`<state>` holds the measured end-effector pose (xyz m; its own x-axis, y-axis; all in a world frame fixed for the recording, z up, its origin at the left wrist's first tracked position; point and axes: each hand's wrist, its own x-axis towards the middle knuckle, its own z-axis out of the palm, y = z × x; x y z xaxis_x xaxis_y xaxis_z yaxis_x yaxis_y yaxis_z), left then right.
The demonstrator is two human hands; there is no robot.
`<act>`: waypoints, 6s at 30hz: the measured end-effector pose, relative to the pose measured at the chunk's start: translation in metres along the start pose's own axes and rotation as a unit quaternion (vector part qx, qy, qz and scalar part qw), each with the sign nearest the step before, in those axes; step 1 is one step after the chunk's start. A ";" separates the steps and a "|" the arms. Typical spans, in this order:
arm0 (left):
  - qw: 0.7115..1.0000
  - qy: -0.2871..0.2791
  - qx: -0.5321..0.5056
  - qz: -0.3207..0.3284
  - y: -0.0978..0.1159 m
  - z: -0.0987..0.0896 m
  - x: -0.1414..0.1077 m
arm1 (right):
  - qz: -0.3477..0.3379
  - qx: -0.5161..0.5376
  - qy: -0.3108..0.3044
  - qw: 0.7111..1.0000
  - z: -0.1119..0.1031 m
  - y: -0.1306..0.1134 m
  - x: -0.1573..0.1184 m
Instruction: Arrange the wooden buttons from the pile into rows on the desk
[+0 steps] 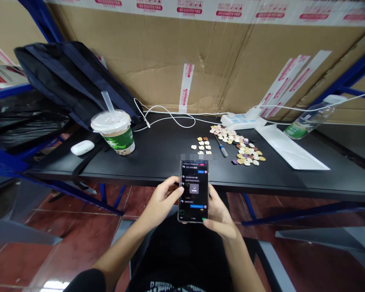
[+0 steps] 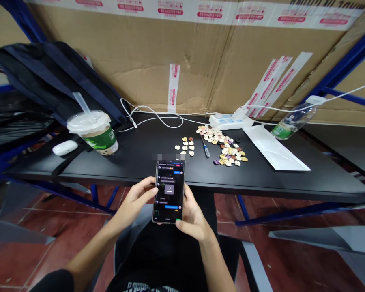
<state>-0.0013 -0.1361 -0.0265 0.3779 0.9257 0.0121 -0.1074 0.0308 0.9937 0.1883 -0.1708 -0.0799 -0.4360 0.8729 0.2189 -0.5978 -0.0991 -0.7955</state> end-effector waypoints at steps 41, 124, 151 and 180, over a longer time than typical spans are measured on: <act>0.997 -0.059 -0.041 0.038 0.033 -0.023 0.031 | 0.095 -0.022 -0.039 0.995 0.012 -0.085 0.082; 0.969 0.178 -0.088 -0.144 0.057 -0.092 0.179 | -0.023 -0.389 0.122 0.913 -0.064 -0.135 0.204; 0.879 0.221 0.419 -0.045 0.054 -0.101 0.192 | 0.097 -0.869 0.076 0.479 -0.113 -0.157 0.170; 0.758 -0.167 0.578 0.253 0.035 -0.039 0.168 | -0.124 -0.659 0.006 0.742 -0.104 -0.148 0.167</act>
<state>0.0221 0.0350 0.0055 0.7891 0.5568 0.2594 0.4891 -0.8250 0.2829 0.2743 0.0398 0.0157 -0.4111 0.7913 0.4527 0.5217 0.6114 -0.5950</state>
